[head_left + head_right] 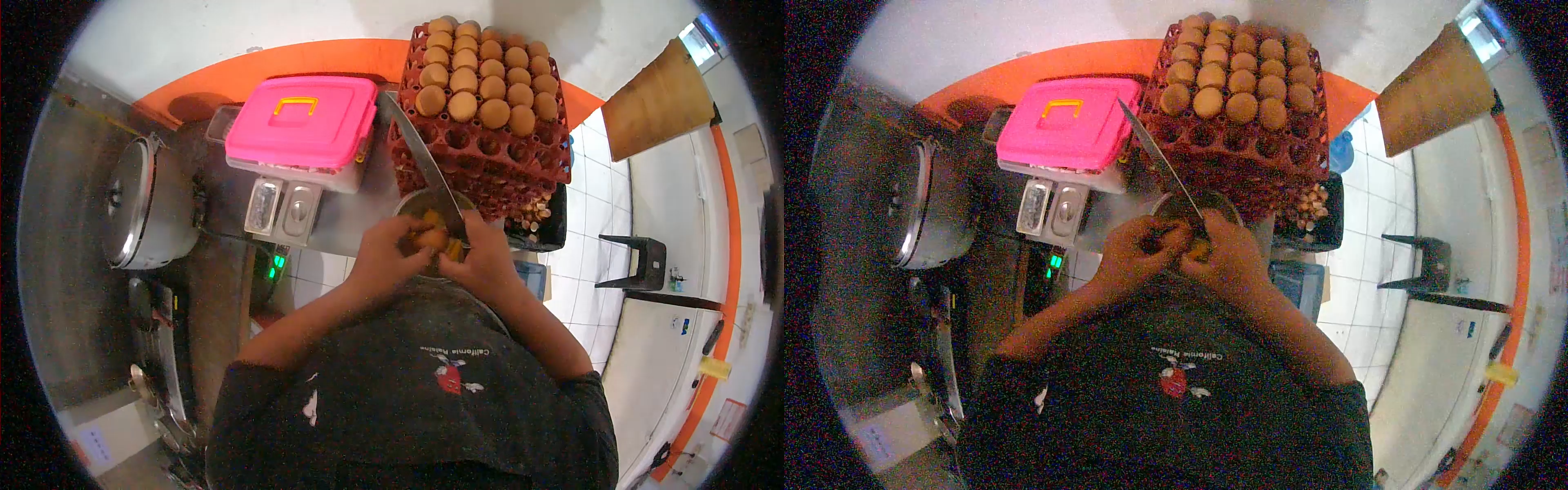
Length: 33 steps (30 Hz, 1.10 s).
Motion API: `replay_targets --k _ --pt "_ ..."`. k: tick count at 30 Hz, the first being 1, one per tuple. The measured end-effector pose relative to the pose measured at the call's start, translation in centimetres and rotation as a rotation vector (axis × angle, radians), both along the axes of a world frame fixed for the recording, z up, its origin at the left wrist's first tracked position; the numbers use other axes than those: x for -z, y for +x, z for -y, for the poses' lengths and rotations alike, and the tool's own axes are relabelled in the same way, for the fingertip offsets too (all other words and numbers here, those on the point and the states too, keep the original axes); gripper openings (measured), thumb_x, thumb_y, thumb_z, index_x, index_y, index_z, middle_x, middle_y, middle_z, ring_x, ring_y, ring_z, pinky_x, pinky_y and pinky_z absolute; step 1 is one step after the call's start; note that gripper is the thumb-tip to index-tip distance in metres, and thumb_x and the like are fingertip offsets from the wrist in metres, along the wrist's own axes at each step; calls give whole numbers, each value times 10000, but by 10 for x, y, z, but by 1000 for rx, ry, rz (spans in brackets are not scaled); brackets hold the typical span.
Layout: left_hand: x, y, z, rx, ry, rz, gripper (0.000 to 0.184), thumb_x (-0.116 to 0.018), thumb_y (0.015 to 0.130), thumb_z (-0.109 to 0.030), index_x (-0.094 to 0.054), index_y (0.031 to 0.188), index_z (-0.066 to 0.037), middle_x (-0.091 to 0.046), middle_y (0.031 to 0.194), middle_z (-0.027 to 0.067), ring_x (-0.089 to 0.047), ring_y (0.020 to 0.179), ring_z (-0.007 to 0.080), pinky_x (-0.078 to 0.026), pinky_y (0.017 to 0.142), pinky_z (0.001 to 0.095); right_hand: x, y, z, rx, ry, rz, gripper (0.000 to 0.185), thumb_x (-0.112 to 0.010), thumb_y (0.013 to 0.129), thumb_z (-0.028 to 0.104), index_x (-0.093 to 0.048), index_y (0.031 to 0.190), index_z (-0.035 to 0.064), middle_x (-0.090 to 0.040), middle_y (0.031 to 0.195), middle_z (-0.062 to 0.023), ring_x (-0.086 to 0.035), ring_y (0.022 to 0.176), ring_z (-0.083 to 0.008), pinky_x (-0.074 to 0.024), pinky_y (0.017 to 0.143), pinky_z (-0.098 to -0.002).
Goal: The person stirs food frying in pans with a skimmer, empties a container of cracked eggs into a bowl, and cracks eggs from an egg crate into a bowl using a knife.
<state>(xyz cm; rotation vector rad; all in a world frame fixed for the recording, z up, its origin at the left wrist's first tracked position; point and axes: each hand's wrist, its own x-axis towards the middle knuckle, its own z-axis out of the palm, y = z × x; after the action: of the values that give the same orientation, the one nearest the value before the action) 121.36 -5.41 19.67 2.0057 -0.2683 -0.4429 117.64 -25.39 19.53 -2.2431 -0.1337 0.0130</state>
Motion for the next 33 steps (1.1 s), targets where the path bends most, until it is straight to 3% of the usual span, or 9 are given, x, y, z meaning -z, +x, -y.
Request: replay_targets --k 4,7,13,17,19,22,26,29,33 --pt "35 6 1 3 -28 141 384 -798 771 -182 -725 1090 20 -728 1001 202 -728 929 313 -576 817 392 10 3 -2 0 18 20 565 -767 769 268 -583 1259 54 -683 1083 -257 -638 1012 -497 -532 864 -546" --pt "35 7 5 -12 -68 150 375 -797 765 -200 -736 1066 16 -735 994 198 -730 911 319 -575 800 403 3 3 -7 42 -137 184 522 -758 772 258 -588 1220 52 -679 1070 -259 -630 1010 -497 -523 861 -554" --pt "36 12 8 -17 -3 114 369 -793 774 -184 -753 1088 6 -745 956 190 -735 897 295 -575 798 392 14 8 -2 27 -112 165 468 -766 775 249 -591 1162 53 -682 1089 -244 -650 1041 -458 -532 882 -530" --pt "37 17 7 31 1 91 360 -785 790 -174 -756 1104 1 -740 990 182 -729 899 294 -575 810 388 17 12 6 31 -66 59 553 -800 771 282 -604 1240 63 -691 1106 -218 -661 1054 -432 -540 909 -507" --pt "36 21 7 104 50 278 352 -783 804 -175 -752 1109 -1 -732 1025 175 -726 913 284 -575 819 378 22 14 11 6 -54 105 587 -815 776 300 -608 1274 68 -697 1102 -206 -669 1048 -423 -545 912 -495" --pt "31 25 7 140 87 419 331 -770 836 -164 -740 1119 5 -720 1063 168 -723 942 270 -573 835 362 27 12 16 43 -86 40 643 -830 705 196 -590 1279 38 -690 1119 -215 -653 1085 -409 -513 918 -438" --pt "15 23 23 -79 -220 161 317 -761 866 -151 -702 1129 17 -722 1064 156 -720 961 265 -569 842 348 21 -1 30 169 110 111 603 -833 747 192 -590 1278 41 -695 1085 -150 -699 957 -315 -555 831 -400" --pt "-19 22 47 39 -121 71 309 -743 918 -236 -692 1132 -19 -668 1259 186 -683 1090 326 -534 976 399 13 -16 46 327 214 144 562 -815 794 156 -576 1288 38 -693 1007 -93 -699 860 -223 -565 748 -360" --pt "-34 28 105 291 -238 401 283 -709 927 -232 -681 1140 -47 -671 1219 170 -647 1135 339 -501 1010 444 2 -27 88 609 419 126 507 -783 851 131 -555 1292 31 -677 982 -69 -661 775 -148 -535 648 -287"
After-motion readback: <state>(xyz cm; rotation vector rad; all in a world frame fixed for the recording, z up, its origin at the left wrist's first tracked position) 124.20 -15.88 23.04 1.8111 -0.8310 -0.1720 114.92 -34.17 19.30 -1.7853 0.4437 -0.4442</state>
